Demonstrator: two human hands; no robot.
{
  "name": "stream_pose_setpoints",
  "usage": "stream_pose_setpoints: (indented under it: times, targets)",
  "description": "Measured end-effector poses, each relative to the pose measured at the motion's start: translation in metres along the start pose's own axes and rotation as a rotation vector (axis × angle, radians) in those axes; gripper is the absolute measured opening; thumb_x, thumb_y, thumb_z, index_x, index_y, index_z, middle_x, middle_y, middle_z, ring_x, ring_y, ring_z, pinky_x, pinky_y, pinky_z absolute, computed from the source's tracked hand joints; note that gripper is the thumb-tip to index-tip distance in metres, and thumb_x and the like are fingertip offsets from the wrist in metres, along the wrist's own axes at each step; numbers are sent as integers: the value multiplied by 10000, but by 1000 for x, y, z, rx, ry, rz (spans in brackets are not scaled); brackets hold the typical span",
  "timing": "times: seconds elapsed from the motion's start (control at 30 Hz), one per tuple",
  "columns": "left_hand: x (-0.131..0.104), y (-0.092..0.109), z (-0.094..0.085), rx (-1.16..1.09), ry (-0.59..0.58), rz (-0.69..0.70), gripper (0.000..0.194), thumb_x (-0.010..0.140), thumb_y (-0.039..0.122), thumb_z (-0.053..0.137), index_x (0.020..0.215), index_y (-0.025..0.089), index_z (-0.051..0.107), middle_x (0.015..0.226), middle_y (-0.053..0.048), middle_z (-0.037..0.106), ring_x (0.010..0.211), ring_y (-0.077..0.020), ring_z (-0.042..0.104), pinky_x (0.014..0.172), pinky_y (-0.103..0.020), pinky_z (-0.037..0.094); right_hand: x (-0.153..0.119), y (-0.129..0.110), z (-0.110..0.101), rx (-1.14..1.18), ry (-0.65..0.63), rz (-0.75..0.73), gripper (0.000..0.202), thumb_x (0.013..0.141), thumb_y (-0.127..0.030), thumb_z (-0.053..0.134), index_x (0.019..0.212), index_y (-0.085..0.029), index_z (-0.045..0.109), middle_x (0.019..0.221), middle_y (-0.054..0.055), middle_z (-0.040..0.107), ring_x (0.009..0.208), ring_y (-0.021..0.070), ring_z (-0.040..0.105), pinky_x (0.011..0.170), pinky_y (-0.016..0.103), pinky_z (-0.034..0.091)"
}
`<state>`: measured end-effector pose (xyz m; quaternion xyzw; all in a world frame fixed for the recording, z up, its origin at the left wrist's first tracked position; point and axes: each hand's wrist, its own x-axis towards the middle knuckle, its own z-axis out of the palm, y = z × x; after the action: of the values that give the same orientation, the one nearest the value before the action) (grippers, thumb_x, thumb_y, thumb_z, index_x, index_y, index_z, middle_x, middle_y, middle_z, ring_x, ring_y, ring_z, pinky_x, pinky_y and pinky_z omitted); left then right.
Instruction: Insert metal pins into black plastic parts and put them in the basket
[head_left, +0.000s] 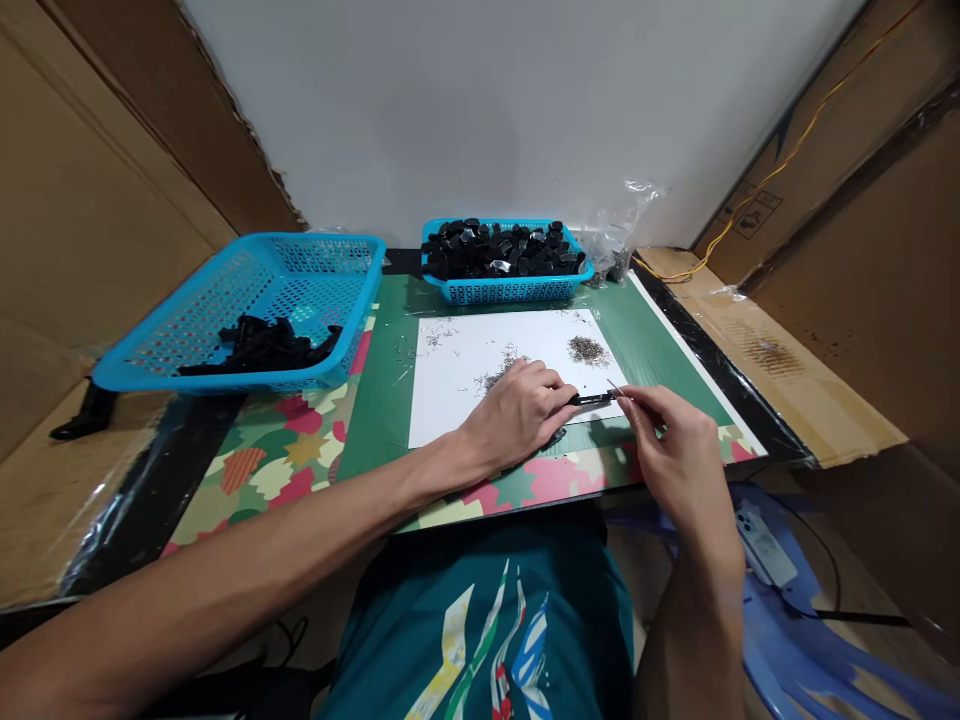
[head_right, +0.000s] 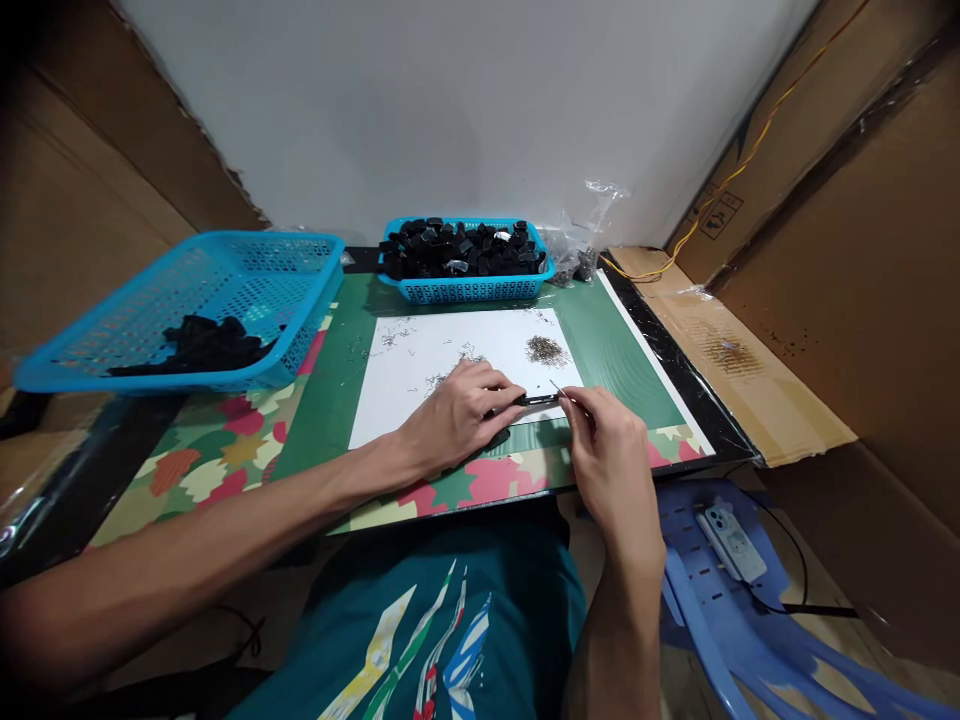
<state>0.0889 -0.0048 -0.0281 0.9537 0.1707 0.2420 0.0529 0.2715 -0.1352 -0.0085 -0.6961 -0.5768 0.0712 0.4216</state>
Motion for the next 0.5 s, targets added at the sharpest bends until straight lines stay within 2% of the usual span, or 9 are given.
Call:
stream_pose_setpoints:
  times: [0.07,0.3,0.5]
  targets:
    - [0,0,0,4,-2,2,202,1083,289,600,1050,156,748,972,-72,754,937,-236,660,849,-389,421,1,1,1,12,19,-20,238,1063,-323,581,997,-202,774,958,72,782,808,223,709,727,333,502]
    - [1,3,-5,-13,-10,-24,176,1069,286,632,1085,167,762,968,-56,784,933,-223,680,850,-384,423,0,3,10,123,157,46,224,1054,-359,612,1022,-202,769,895,52,792,772,217,726,721,330,538]
    - [3,5,-8,-9,-18,-23,175,1057,284,658,1105,161,774,988,-58,793,931,-223,692,825,-380,418,3,-1,12,168,253,15,226,1075,-321,571,1005,-204,751,949,59,773,850,217,718,791,348,552]
